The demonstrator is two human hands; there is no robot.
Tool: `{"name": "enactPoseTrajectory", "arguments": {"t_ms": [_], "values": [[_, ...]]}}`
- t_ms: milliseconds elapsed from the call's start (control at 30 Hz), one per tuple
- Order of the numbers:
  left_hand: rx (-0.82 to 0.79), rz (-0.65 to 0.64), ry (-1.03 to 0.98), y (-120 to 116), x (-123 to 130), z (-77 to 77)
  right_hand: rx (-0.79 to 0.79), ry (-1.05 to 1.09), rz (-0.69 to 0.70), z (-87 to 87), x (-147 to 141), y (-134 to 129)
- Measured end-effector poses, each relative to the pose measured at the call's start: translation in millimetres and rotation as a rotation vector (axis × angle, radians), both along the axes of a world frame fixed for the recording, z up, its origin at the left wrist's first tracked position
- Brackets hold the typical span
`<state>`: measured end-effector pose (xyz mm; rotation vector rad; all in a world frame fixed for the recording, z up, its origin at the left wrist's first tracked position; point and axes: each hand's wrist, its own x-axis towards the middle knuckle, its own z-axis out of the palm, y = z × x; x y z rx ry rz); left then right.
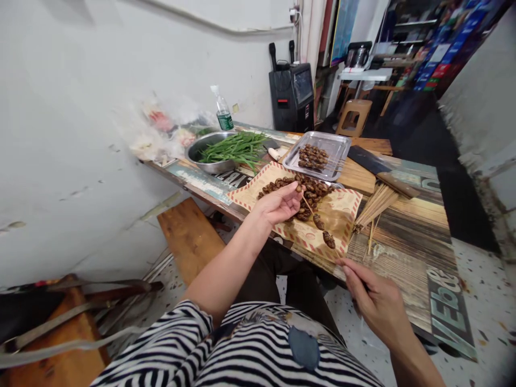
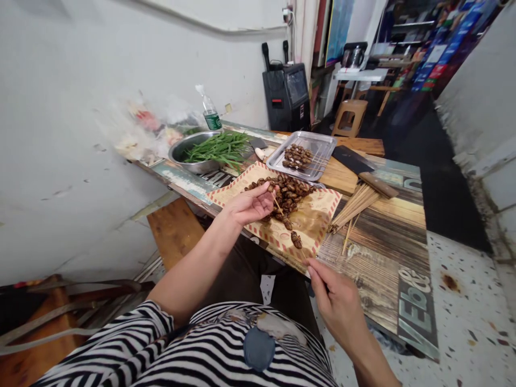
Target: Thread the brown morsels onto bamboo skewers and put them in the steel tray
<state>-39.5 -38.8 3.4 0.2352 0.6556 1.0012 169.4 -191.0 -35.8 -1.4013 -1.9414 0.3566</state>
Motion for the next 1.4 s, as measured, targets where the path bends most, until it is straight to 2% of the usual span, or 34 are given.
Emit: {"name": "enactPoseTrajectory", "arguments": {"t_ms": [567,1400], "values": [[0.002,-0.041,-0.052,3.1,-2.7,-2.3,0.089,0.0,0.006,2.0,-3.6,0.5],[-0.013,-0.006,-0.023,2.3,-1.4,0.4,0.056,0.009,-0.016,6.6,-4.2,-3.7]]}}
